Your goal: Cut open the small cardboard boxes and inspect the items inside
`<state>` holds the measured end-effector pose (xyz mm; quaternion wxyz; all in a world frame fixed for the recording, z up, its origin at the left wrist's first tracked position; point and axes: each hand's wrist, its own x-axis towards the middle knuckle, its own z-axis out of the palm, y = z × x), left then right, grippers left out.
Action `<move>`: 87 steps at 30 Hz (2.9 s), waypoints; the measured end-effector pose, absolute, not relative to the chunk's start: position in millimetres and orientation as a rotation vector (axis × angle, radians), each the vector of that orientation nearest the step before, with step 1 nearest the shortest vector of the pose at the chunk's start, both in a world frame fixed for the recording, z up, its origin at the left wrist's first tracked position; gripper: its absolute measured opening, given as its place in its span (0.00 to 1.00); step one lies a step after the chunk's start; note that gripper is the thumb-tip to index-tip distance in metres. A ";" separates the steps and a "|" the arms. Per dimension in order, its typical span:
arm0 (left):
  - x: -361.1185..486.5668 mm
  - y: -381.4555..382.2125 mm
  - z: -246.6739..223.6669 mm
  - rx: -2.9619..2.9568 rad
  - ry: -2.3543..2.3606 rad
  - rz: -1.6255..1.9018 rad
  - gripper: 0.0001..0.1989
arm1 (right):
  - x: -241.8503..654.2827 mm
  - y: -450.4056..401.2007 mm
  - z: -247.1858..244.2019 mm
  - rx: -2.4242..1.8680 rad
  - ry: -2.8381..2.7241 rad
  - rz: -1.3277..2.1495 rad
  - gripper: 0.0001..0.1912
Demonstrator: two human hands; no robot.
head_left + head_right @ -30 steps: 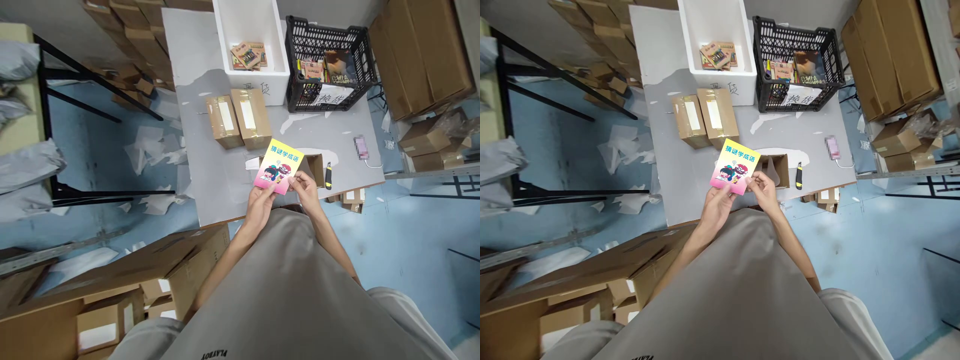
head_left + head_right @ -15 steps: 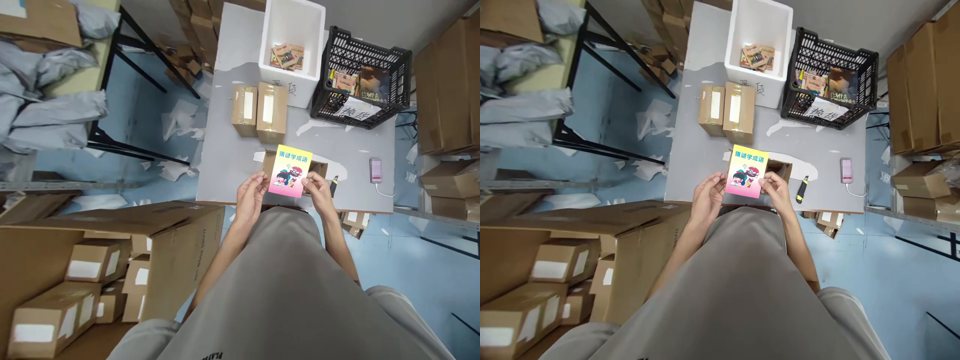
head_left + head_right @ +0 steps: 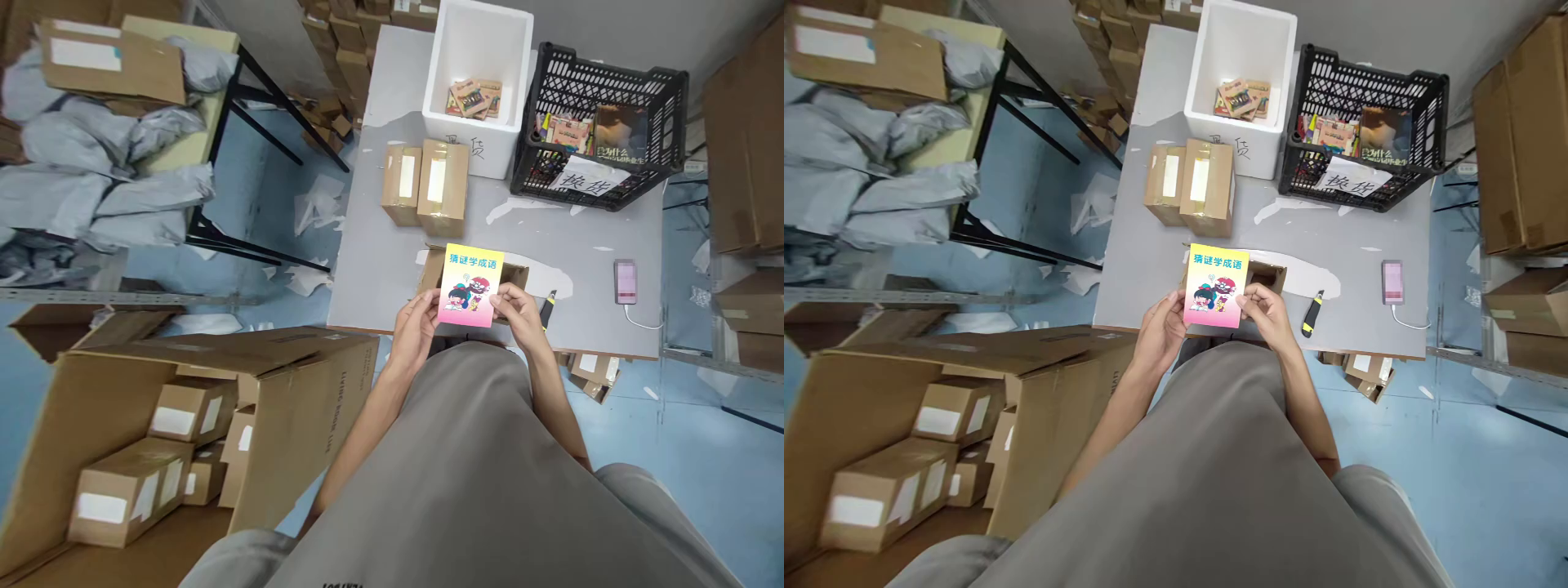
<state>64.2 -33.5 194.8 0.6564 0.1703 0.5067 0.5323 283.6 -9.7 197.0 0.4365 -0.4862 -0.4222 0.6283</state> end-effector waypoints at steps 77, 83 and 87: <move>89.6 -22.6 199.3 0.898 1.373 1.220 0.28 | 281.4 -23.3 196.1 -1.441 -1.169 0.981 0.31; 105.9 -39.0 212.9 1.341 1.396 1.261 0.17 | 263.5 -39.1 214.7 -1.396 -1.323 1.151 0.26; 102.8 -40.7 216.2 1.480 1.353 1.275 0.14 | 260.8 -35.5 213.2 -1.320 -1.181 1.149 0.26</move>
